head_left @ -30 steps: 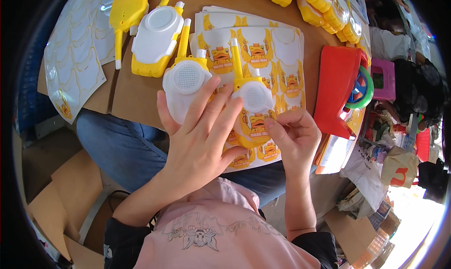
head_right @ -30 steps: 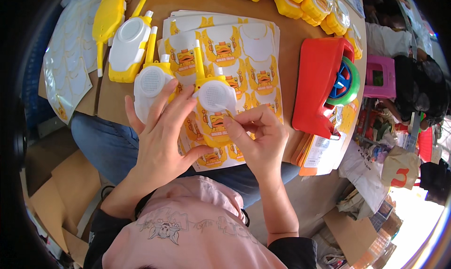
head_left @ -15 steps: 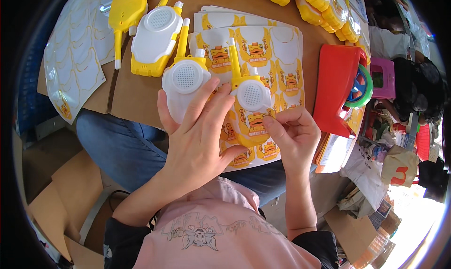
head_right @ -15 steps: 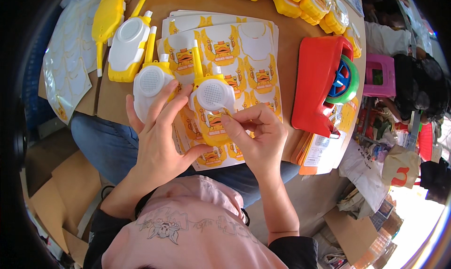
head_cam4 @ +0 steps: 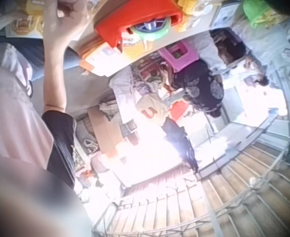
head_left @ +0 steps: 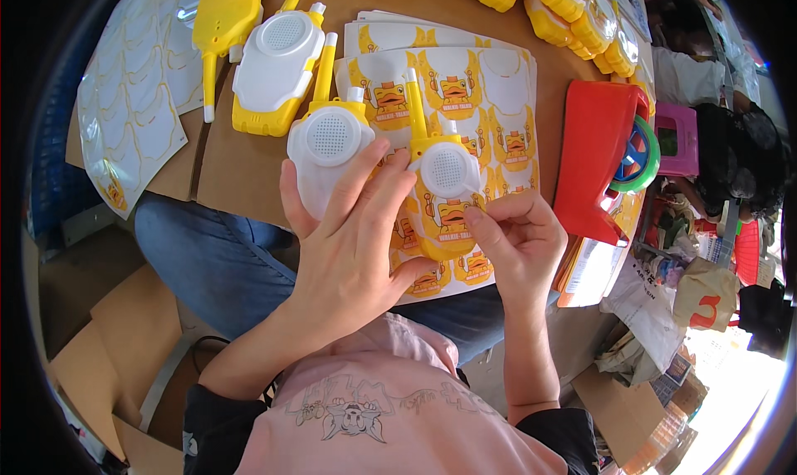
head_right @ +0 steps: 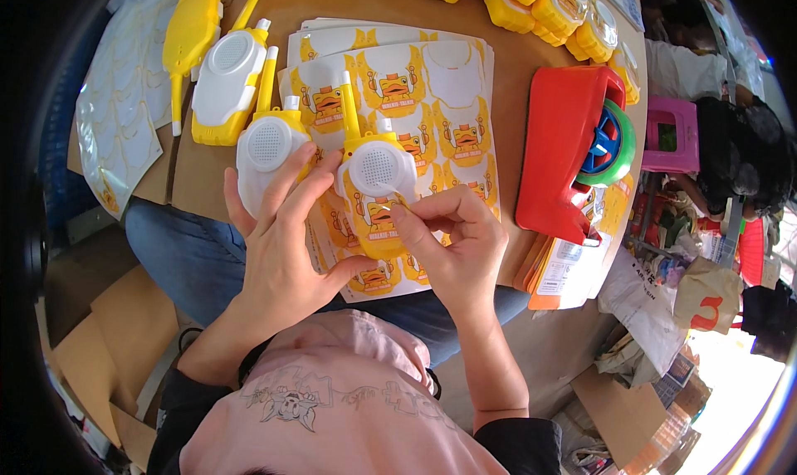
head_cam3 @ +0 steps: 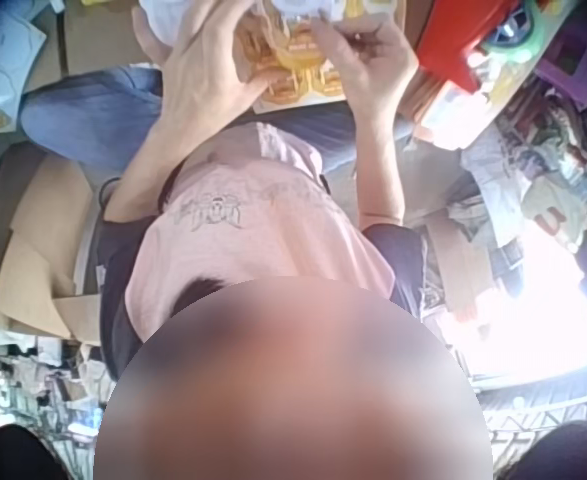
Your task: Apply decorative stickers to toy walkie-talkies.
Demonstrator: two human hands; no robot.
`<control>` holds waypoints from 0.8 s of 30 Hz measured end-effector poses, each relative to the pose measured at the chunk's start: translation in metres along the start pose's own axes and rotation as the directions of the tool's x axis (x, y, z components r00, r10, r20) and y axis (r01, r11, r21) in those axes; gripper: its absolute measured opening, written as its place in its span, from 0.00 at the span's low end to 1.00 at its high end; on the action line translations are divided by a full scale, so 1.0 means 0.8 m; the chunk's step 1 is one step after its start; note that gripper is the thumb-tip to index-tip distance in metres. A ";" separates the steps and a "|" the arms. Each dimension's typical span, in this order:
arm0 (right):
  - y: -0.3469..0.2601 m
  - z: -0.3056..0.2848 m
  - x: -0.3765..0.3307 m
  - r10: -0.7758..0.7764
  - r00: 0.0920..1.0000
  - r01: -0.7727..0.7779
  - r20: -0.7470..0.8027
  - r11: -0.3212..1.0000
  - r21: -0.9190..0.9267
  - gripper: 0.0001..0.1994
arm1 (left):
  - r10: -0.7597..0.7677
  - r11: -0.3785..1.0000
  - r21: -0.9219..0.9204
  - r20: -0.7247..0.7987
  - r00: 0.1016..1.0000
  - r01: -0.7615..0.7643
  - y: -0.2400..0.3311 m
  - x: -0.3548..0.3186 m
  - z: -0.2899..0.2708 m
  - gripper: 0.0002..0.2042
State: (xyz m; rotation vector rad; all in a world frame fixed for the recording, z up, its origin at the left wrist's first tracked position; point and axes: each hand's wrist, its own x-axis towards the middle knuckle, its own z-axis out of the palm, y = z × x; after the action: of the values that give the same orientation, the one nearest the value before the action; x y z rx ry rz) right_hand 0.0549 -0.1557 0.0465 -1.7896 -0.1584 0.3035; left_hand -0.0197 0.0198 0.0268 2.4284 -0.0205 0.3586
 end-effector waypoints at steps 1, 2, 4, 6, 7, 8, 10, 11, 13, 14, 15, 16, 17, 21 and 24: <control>0.000 0.000 0.000 0.000 1.000 0.000 0.000 1.000 0.004 0.09 | 0.001 1.000 0.000 0.000 1.000 -0.001 0.000 0.000 0.000 0.44; 0.001 -0.001 0.000 0.000 1.000 0.000 0.000 1.000 0.005 0.09 | -0.001 1.000 0.000 0.002 1.000 0.001 0.001 0.000 0.000 0.44; 0.001 0.001 0.000 -0.004 1.000 0.004 -0.003 1.000 0.014 0.09 | -0.006 1.000 -0.004 0.003 1.000 0.006 0.000 0.000 -0.001 0.43; 0.000 0.001 0.000 -0.003 1.000 0.003 -0.004 1.000 0.006 0.09 | -0.001 1.000 -0.013 0.000 1.000 0.001 0.000 0.001 -0.001 0.41; -0.001 0.001 0.000 -0.001 1.000 0.001 -0.005 1.000 -0.001 0.09 | -0.001 1.000 -0.013 0.000 1.000 0.001 0.001 0.001 -0.001 0.41; -0.001 0.001 -0.001 -0.002 1.000 0.002 -0.006 1.000 -0.001 0.09 | -0.003 1.000 -0.006 0.005 1.000 0.003 0.002 0.002 -0.003 0.39; -0.002 0.001 -0.001 -0.006 1.000 0.006 -0.006 1.000 -0.020 0.09 | -0.005 1.000 0.000 0.010 1.000 0.005 0.003 0.003 -0.003 0.37; -0.002 0.002 -0.001 -0.006 1.000 0.006 -0.006 1.000 -0.020 0.09 | 0.002 1.000 0.003 0.005 1.000 -0.002 0.003 0.004 -0.003 0.35; -0.002 0.002 -0.002 -0.007 1.000 0.006 -0.014 1.000 -0.020 0.08 | 0.010 1.000 0.005 0.000 1.000 -0.010 0.003 0.004 -0.003 0.33; -0.003 0.002 -0.003 -0.007 1.000 0.007 -0.014 1.000 -0.020 0.08 | 0.010 1.000 0.007 -0.001 1.000 -0.010 0.004 0.004 -0.003 0.32; -0.003 0.003 -0.003 -0.015 1.000 0.015 -0.016 1.000 -0.027 0.08 | 0.010 1.000 0.010 -0.002 1.000 -0.010 0.004 0.004 -0.003 0.32; -0.003 0.003 -0.003 -0.023 1.000 0.022 -0.017 0.999 -0.033 0.08 | 0.011 1.000 0.011 -0.002 1.000 -0.011 0.003 0.004 -0.003 0.32; -0.003 0.004 -0.003 -0.023 1.000 0.023 -0.017 0.999 -0.032 0.08 | 0.012 1.000 0.014 -0.002 1.000 -0.012 0.003 0.004 -0.003 0.31; -0.004 0.004 -0.004 -0.031 0.999 0.030 -0.013 0.998 -0.058 0.08 | 0.012 1.000 0.020 -0.002 1.000 -0.012 0.003 0.004 -0.003 0.31; -0.004 0.004 -0.004 -0.030 0.999 0.029 -0.012 0.998 -0.057 0.08 | 0.016 1.000 0.021 -0.003 1.000 -0.016 0.003 0.003 -0.003 0.30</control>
State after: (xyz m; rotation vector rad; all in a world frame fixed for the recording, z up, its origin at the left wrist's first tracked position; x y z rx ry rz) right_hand 0.0512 -0.1527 0.0490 -1.8437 -0.1859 0.2686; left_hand -0.0179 0.0196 0.0305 2.4496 -0.0345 0.3716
